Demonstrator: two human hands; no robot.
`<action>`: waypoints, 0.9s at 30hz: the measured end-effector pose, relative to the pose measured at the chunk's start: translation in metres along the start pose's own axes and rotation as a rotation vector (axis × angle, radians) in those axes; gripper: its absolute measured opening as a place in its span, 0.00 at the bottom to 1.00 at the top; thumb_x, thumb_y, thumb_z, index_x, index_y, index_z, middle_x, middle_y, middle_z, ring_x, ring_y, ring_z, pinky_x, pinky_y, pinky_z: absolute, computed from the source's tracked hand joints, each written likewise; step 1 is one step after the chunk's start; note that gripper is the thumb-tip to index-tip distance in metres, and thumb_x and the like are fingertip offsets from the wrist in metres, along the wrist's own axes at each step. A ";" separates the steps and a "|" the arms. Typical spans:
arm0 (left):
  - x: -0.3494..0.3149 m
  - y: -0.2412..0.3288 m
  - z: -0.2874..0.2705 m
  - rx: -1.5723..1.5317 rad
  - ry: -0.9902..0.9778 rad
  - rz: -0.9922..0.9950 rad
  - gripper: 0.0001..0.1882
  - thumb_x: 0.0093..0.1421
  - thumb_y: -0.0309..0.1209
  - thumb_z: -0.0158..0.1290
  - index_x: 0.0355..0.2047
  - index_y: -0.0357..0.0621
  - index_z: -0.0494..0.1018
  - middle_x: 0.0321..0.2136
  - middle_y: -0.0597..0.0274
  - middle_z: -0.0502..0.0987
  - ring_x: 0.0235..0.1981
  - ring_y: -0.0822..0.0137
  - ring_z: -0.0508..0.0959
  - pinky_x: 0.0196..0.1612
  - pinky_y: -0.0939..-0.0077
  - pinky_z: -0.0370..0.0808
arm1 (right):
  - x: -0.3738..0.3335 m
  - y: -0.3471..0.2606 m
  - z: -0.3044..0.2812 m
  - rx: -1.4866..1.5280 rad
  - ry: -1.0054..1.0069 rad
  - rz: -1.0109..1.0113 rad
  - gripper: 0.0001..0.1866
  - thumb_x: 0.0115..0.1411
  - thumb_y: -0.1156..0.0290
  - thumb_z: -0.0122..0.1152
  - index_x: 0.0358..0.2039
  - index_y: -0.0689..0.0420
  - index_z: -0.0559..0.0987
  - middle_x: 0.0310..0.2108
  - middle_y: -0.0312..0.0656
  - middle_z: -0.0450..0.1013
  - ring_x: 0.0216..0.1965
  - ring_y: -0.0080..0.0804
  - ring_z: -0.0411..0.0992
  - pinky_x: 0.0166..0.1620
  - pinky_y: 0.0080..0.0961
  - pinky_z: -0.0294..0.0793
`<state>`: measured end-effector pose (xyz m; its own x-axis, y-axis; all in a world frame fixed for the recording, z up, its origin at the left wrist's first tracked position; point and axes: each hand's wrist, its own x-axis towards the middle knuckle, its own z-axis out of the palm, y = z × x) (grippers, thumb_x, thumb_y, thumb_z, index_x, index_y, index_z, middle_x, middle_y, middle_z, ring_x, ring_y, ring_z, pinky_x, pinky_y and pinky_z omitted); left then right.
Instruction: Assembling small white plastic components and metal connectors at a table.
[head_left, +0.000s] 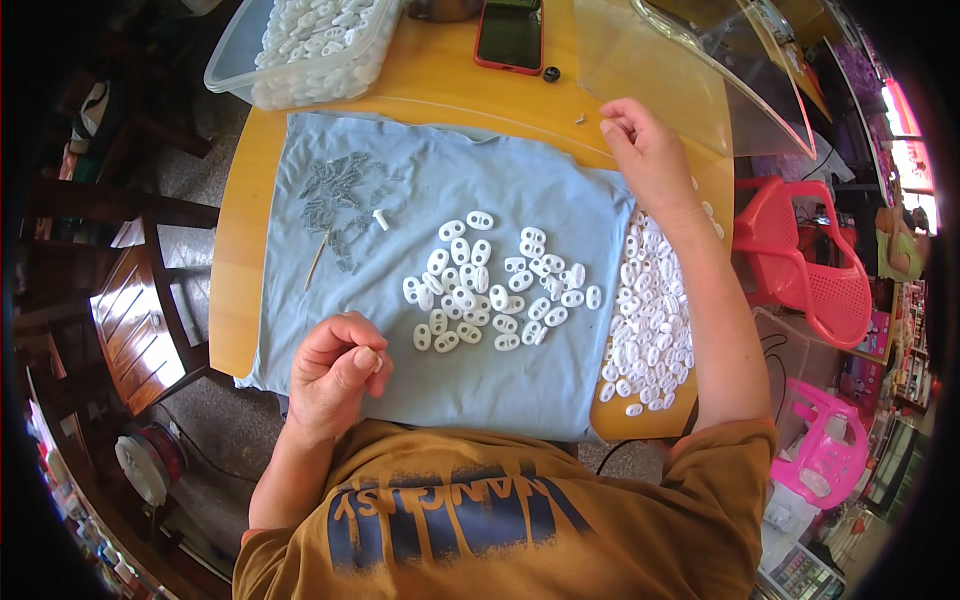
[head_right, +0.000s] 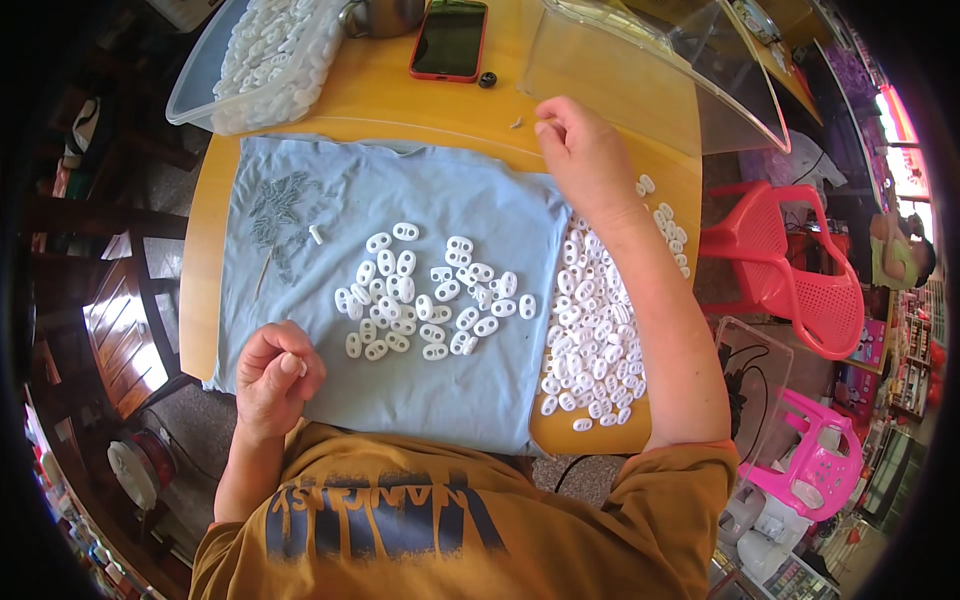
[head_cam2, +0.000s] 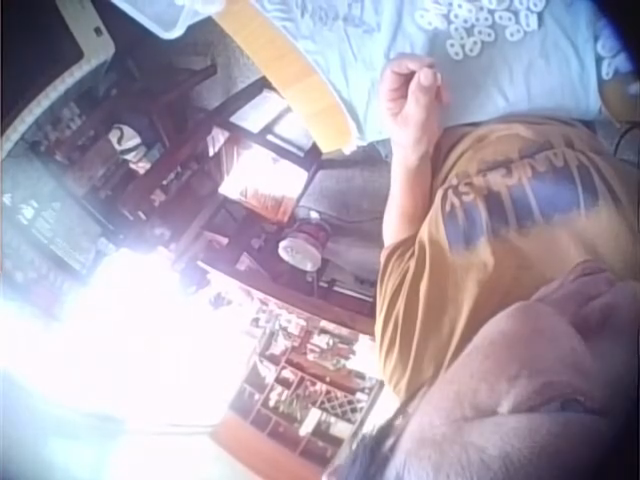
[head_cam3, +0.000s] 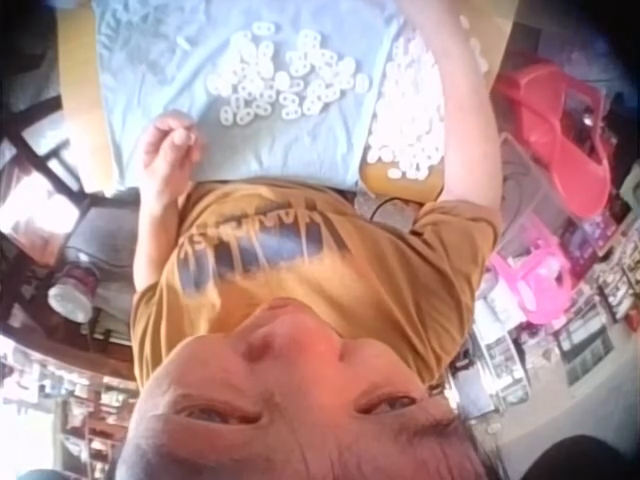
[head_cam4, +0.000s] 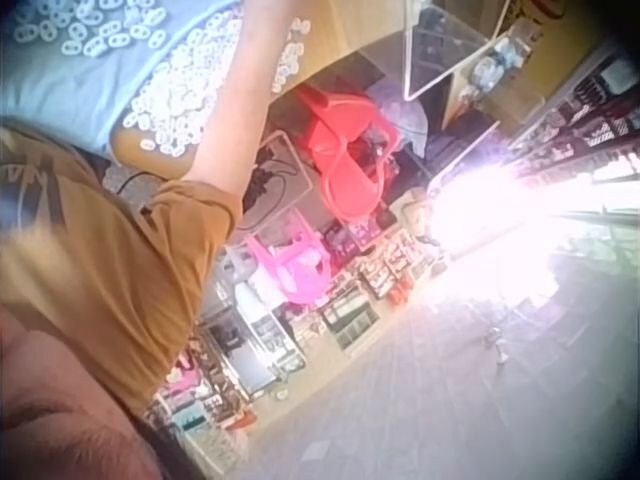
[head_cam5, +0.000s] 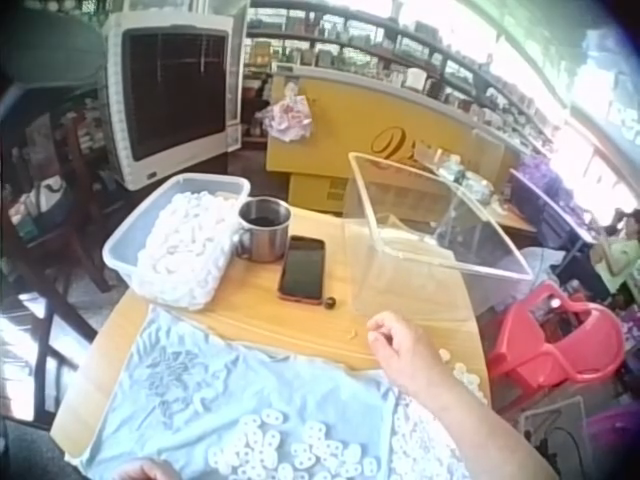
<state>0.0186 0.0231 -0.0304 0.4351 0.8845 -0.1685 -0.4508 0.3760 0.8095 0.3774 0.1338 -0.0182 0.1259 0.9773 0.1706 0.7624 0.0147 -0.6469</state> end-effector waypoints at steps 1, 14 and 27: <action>0.000 0.000 0.000 -0.004 0.002 -0.003 0.05 0.59 0.25 0.50 0.34 0.36 0.69 0.29 0.62 0.69 0.20 0.72 0.68 0.24 0.81 0.65 | 0.000 -0.001 0.001 -0.020 -0.014 -0.002 0.09 0.56 0.71 0.53 0.37 0.59 0.75 0.29 0.44 0.74 0.29 0.39 0.72 0.35 0.30 0.71; 0.001 0.001 0.001 -0.012 -0.003 -0.008 0.06 0.59 0.26 0.51 0.34 0.35 0.70 0.29 0.61 0.69 0.20 0.72 0.68 0.24 0.81 0.65 | -0.006 0.000 -0.004 -0.399 -0.075 -0.549 0.15 0.56 0.71 0.53 0.42 0.64 0.75 0.45 0.46 0.71 0.48 0.43 0.66 0.49 0.34 0.66; 0.000 0.000 -0.001 -0.008 0.000 -0.001 0.05 0.60 0.25 0.48 0.35 0.35 0.69 0.28 0.62 0.70 0.21 0.72 0.68 0.24 0.81 0.65 | -0.011 0.000 -0.003 -0.325 -0.034 -0.507 0.09 0.54 0.72 0.56 0.34 0.63 0.76 0.39 0.45 0.73 0.43 0.43 0.69 0.45 0.34 0.68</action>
<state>0.0180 0.0229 -0.0306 0.4352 0.8843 -0.1691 -0.4568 0.3787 0.8049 0.3785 0.1225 -0.0177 -0.3205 0.8716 0.3709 0.8775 0.4206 -0.2302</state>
